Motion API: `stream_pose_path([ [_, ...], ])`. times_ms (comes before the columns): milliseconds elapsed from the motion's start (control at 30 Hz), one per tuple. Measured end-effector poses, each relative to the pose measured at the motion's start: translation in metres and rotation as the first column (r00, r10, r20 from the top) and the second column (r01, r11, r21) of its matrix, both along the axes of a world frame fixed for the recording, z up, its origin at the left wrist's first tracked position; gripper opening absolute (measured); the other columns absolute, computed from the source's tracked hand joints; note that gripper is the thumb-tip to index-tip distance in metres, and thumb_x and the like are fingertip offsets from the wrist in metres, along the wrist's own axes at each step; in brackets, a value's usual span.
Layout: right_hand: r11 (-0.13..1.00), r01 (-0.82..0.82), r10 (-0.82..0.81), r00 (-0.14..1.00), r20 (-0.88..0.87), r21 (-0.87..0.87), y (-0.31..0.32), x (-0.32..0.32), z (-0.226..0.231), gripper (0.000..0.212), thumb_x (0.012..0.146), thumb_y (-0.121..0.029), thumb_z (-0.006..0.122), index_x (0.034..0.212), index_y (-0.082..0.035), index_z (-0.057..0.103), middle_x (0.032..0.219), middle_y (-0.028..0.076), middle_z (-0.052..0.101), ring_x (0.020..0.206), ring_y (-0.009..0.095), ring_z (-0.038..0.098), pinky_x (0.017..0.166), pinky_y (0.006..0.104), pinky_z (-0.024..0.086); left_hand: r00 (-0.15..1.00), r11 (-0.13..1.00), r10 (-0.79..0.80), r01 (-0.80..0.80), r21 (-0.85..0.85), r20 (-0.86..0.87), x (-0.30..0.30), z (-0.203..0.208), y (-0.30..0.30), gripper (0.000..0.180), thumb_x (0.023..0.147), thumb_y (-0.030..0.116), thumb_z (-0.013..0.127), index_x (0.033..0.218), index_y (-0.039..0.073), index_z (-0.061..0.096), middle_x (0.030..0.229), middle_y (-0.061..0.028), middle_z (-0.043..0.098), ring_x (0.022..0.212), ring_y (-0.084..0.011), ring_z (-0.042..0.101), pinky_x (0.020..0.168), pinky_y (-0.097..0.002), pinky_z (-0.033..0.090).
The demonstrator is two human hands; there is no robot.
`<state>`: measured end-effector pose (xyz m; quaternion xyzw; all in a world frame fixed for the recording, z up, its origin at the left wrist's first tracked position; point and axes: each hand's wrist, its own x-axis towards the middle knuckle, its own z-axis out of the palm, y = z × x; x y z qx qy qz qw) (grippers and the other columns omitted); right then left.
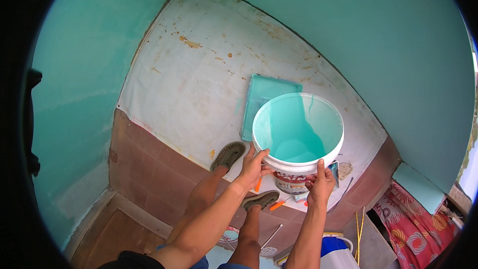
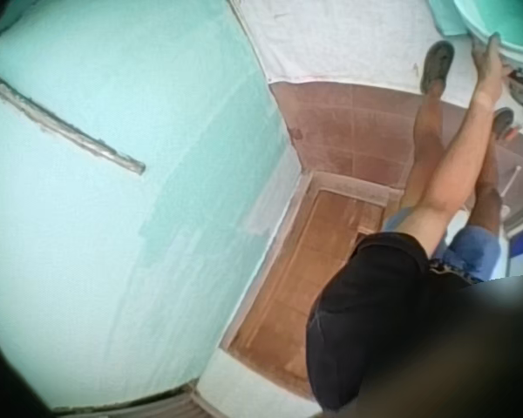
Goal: The person paints a wall with light green paint using a roller. They repeatedly dip the roller into a paint tray, apply paint to the wall in vertical strokes, and pour more paint from a bucket into the tray to continue.
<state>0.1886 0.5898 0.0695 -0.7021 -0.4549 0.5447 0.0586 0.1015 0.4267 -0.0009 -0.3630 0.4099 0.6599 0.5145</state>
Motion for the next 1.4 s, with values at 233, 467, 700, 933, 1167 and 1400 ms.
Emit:
stream_pose_path([
  [233, 1.000, 0.003, -0.003, 1.000, -0.024, -0.002, -0.002, 0.003, 0.003, 0.039, 0.085, -0.042, 0.073, 0.093, -0.008, 0.057, 0.068, -0.003, 0.054, 0.054, 0.006, 0.055, 0.044, 0.0198, 0.039, 1.000, 1.000, 0.013, -0.013, 0.022, 0.008, 0.001, 0.002, 0.001, 0.079, 0.090, 0.024, 0.058, 0.153, 0.021, 0.012, 0.117, -0.0131, 0.049, 0.082, -0.0165, 0.059, 0.086, -0.0418, 0.056],
  [467, 1.000, 0.005, -0.005, 1.000, -0.015, 0.004, -0.004, 0.011, 0.013, 0.037, 0.087, -0.042, 0.071, 0.093, -0.008, 0.057, 0.069, -0.002, 0.054, 0.056, 0.008, 0.057, 0.045, 0.0216, 0.041, 0.999, 0.999, -0.018, 0.019, 0.042, -0.039, 0.004, 0.015, 0.000, 0.075, 0.092, 0.021, 0.055, 0.153, 0.021, 0.012, 0.120, -0.0146, 0.050, 0.083, -0.0186, 0.063, 0.086, -0.0430, 0.056],
  [700, 0.999, 0.036, -0.035, 0.999, -0.036, 0.012, -0.004, 0.021, 0.019, 0.036, 0.087, -0.042, 0.071, 0.092, -0.009, 0.058, 0.069, -0.002, 0.054, 0.058, 0.008, 0.057, 0.046, 0.0226, 0.042, 0.999, 1.000, 0.014, -0.014, 0.011, -0.049, 0.009, 0.024, 0.007, 0.076, 0.092, 0.020, 0.056, 0.153, 0.021, 0.011, 0.117, -0.0119, 0.054, 0.078, -0.0171, 0.064, 0.084, -0.0409, 0.056],
  [933, 0.999, 0.040, -0.040, 0.999, -0.007, 0.024, -0.007, 0.020, 0.021, 0.041, 0.085, -0.046, 0.072, 0.095, -0.008, 0.058, 0.070, -0.003, 0.052, 0.061, 0.010, 0.057, 0.047, 0.0251, 0.044, 0.998, 1.000, -0.009, 0.010, 0.025, -0.058, 0.009, 0.024, 0.001, 0.084, 0.092, 0.018, 0.058, 0.155, 0.018, 0.002, 0.114, -0.0127, 0.055, 0.079, -0.0156, 0.064, 0.080, -0.0381, 0.058],
  [1167, 0.990, 0.143, -0.142, 0.988, 0.061, -0.012, -0.015, 0.088, 0.061, 0.039, 0.088, -0.028, 0.065, 0.108, 0.002, 0.052, 0.089, 0.010, 0.058, 0.071, 0.023, 0.064, 0.059, 0.0433, 0.061, 0.808, 0.984, -0.175, 0.128, -0.123, -0.563, 0.090, 0.079, 0.004, 0.097, 0.087, 0.006, 0.064, 0.151, 0.001, -0.009, 0.116, -0.0196, 0.053, 0.094, -0.0217, 0.063, 0.078, -0.0336, 0.059],
  [1400, 0.921, 0.359, -0.386, 0.887, -0.254, -0.149, -0.029, 0.201, 0.080, 0.038, 0.075, 0.001, 0.051, 0.111, 0.013, 0.049, 0.110, 0.023, 0.060, 0.091, 0.034, 0.068, 0.068, 0.0434, 0.062, 0.673, 0.945, -0.325, 0.214, -0.245, -0.665, 0.177, 0.151, -0.007, 0.102, 0.083, 0.011, 0.070, 0.146, -0.012, -0.007, 0.135, -0.0331, 0.034, 0.108, -0.0321, 0.060, 0.081, -0.0350, 0.058],
])
